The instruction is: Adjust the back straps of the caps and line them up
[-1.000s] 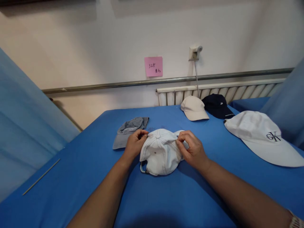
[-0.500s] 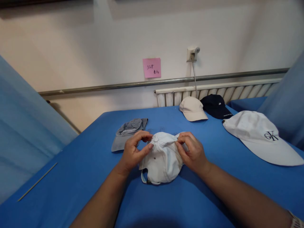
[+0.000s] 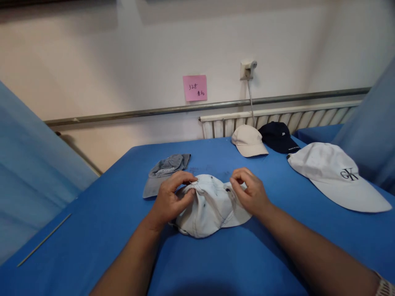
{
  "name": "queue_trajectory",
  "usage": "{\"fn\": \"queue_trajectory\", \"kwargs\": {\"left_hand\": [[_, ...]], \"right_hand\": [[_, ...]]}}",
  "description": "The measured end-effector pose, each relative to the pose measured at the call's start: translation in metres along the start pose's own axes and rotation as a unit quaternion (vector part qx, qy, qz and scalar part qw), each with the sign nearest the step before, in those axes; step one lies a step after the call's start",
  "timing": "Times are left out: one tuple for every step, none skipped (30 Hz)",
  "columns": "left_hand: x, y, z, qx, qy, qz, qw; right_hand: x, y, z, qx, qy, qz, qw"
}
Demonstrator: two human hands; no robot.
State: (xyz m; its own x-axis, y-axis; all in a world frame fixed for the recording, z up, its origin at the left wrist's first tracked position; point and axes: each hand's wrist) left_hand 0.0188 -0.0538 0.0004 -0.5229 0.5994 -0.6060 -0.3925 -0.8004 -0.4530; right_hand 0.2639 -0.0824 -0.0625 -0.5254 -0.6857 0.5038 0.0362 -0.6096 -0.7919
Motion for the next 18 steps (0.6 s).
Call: {"fn": "queue_trajectory", "kwargs": {"left_hand": [[0.001, 0.000, 0.000, 0.001, 0.004, 0.002, 1.000], [0.002, 0.000, 0.000, 0.001, 0.006, 0.003, 1.000], [0.003, -0.001, 0.000, 0.001, 0.007, 0.003, 1.000], [0.003, -0.001, 0.000, 0.000, 0.008, 0.003, 1.000], [0.004, -0.001, -0.001, -0.002, 0.008, 0.002, 1.000], [0.004, -0.001, -0.001, -0.003, 0.008, 0.000, 1.000], [0.004, -0.001, -0.001, -0.003, 0.008, -0.001, 1.000], [0.004, -0.001, -0.002, -0.003, 0.008, -0.004, 1.000], [0.004, 0.000, -0.002, -0.005, 0.008, -0.006, 1.000], [0.003, 0.000, -0.003, -0.007, 0.007, -0.007, 1.000], [0.003, 0.000, -0.003, -0.011, 0.006, -0.007, 1.000], [0.003, 0.000, -0.003, -0.014, 0.005, -0.007, 1.000], [0.002, 0.000, -0.004, -0.017, 0.004, -0.006, 1.000], [0.002, 0.000, -0.004, -0.019, 0.003, -0.005, 1.000], [0.002, 0.000, -0.004, -0.021, 0.003, -0.005, 1.000], [0.003, 0.001, -0.005, -0.022, 0.004, -0.004, 1.000], [0.003, 0.001, -0.005, -0.023, 0.005, -0.003, 1.000], [0.004, 0.001, -0.006, -0.024, 0.006, -0.002, 1.000]], "right_hand": [[-0.007, -0.002, 0.000, -0.003, 0.011, -0.028, 1.000], [-0.014, -0.003, 0.001, 0.002, 0.013, -0.049, 0.999], [-0.019, -0.004, 0.001, 0.018, 0.008, -0.059, 0.998], [-0.023, -0.004, 0.001, 0.042, 0.000, -0.061, 0.997], [-0.025, -0.003, 0.002, 0.073, -0.008, -0.057, 0.996], [-0.025, -0.003, 0.002, 0.105, -0.013, -0.050, 0.993], [-0.024, -0.002, 0.002, 0.134, -0.014, -0.042, 0.990], [-0.022, -0.002, 0.002, 0.157, -0.013, -0.036, 0.987], [-0.020, -0.001, 0.002, 0.174, -0.010, -0.033, 0.984], [-0.019, 0.000, 0.002, 0.183, -0.007, -0.033, 0.982], [-0.018, 0.000, 0.001, 0.186, -0.008, -0.035, 0.982], [-0.017, 0.001, 0.000, 0.183, -0.011, -0.039, 0.982], [-0.017, 0.001, -0.002, 0.178, -0.017, -0.042, 0.983], [-0.017, 0.002, -0.003, 0.172, -0.024, -0.042, 0.984], [-0.017, 0.002, -0.005, 0.168, -0.030, -0.039, 0.985], [-0.017, 0.003, -0.006, 0.167, -0.035, -0.033, 0.985], [-0.017, 0.003, -0.007, 0.171, -0.036, -0.027, 0.984], [-0.016, 0.003, -0.007, 0.178, -0.035, -0.022, 0.983]]}}
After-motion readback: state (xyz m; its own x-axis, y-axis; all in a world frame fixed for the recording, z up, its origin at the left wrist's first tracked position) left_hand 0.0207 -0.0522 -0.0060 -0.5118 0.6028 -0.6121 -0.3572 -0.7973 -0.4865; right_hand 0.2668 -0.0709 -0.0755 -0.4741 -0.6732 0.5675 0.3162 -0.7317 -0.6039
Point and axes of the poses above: each hand's wrist, its own y-axis away from the middle knuckle, its own z-axis out of the back of the hand, x = y × z, and after that the axes turned 7 degrees about z, right-handed
